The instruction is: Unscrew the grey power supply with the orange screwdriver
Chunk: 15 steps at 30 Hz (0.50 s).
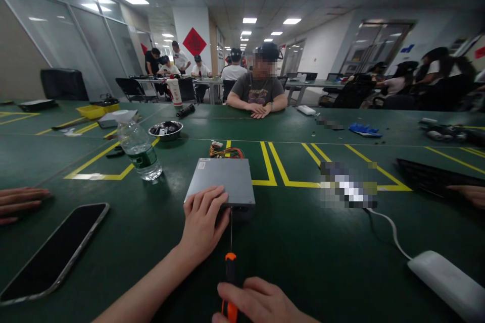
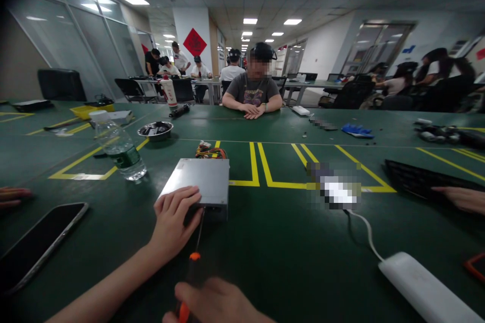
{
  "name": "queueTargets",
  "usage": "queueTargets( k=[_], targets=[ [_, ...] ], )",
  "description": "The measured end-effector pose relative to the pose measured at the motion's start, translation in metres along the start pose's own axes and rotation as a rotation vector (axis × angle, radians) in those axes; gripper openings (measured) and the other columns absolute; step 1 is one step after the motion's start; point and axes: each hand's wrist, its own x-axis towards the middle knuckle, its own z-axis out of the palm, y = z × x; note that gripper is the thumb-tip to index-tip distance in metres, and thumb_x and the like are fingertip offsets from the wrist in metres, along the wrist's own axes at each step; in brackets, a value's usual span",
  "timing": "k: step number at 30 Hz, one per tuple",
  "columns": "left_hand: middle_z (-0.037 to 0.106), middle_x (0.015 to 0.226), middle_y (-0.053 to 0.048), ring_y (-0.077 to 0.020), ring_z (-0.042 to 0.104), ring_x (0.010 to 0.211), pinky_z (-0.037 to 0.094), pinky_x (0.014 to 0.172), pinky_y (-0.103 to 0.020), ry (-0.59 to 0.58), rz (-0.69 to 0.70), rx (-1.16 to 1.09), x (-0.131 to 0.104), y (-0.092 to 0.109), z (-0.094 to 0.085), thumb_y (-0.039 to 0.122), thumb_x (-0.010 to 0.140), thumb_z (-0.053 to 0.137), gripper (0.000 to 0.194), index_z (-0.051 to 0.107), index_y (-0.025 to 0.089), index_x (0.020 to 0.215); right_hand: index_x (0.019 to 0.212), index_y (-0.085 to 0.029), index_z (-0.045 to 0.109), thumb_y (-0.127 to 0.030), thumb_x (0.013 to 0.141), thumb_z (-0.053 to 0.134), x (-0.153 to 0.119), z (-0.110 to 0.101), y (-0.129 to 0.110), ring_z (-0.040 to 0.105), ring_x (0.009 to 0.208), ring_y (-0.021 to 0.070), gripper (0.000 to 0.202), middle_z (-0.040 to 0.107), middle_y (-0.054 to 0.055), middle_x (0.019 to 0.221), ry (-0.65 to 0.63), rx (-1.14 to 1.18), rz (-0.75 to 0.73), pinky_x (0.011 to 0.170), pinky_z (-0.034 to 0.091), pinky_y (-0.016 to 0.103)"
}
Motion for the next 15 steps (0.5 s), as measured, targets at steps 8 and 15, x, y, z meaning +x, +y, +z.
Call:
queueTargets(
  k=[8,15],
  targets=[
    [0.060,0.114,-0.005,-0.0219,0.051,0.107,0.030,0.086,-0.040,0.014,0.023,-0.014,0.0016,-0.0002,-0.0010,0.023,0.083,0.052,0.023,0.052,0.023,0.106,0.110,-0.007,0.048,-0.012,0.091,0.038,0.0013,-0.0052,0.0057,0.057,0.050,0.0067,0.022,0.068,0.000,0.070,0.141,0.140,-0.114,0.057,0.047,0.015],
    [0.060,0.115,-0.005,-0.0215,0.051,0.108,0.030,0.086,-0.040,0.012,0.039,-0.025,0.0010,-0.0033,-0.0004,0.024,0.083,0.053,0.025,0.052,0.023,0.107,0.105,-0.022,0.052,-0.026,0.094,0.039,-0.0004,0.0015,0.0009,0.060,0.058,0.0071,0.017,0.068,-0.001,0.084,0.051,0.054,-0.112,0.058,0.048,0.015]
  ],
)
